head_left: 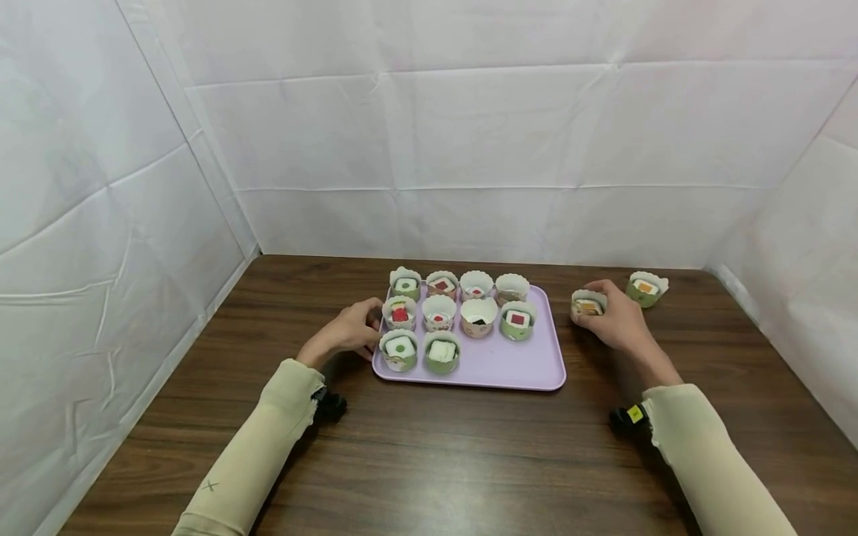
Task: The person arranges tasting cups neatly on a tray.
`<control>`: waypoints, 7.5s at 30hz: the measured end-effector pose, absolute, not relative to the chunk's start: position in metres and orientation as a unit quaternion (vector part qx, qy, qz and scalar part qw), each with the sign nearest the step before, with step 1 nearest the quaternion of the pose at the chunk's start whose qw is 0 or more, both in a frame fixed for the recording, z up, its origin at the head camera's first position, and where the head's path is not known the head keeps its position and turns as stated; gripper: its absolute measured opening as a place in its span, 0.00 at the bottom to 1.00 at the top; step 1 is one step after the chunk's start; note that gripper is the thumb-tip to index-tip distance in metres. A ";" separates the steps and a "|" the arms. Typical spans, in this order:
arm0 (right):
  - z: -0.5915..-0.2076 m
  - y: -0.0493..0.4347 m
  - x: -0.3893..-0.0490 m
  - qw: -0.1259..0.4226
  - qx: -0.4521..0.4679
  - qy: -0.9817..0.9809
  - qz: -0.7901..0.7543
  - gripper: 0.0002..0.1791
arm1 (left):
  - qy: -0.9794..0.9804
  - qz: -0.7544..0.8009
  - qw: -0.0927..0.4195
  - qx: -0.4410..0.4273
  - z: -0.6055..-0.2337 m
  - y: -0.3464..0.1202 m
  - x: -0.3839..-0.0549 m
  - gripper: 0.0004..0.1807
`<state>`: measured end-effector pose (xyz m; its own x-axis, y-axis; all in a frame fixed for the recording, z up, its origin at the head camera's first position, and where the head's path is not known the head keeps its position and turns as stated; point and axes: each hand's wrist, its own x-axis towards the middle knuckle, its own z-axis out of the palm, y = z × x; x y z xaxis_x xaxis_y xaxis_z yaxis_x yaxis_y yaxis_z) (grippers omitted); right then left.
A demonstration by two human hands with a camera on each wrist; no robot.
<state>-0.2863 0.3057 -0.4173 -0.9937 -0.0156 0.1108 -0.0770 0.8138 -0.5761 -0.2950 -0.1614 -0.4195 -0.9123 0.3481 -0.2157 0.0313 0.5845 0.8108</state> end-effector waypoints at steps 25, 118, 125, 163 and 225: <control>-0.409 0.283 -0.263 0.030 0.079 -0.956 0.280 0.32 | 0.874 0.440 0.175 0.111 -0.421 -0.162 -0.296 0.28; -0.414 0.153 -0.238 0.038 0.248 -0.944 0.213 0.33 | 0.882 0.424 0.173 0.109 -0.421 -0.161 -0.297 0.23; -0.416 0.152 -0.237 0.033 0.243 -0.945 0.217 0.29 | 0.881 0.426 0.172 0.112 -0.421 -0.162 -0.296 0.24; -0.387 0.184 -0.234 0.069 0.253 -0.929 0.262 0.20 | 0.877 0.436 0.170 0.109 -0.422 -0.160 -0.295 0.26; -0.403 0.372 -0.307 0.192 0.057 -0.925 0.324 0.34 | 0.871 0.450 0.165 0.108 -0.424 -0.160 -0.296 0.25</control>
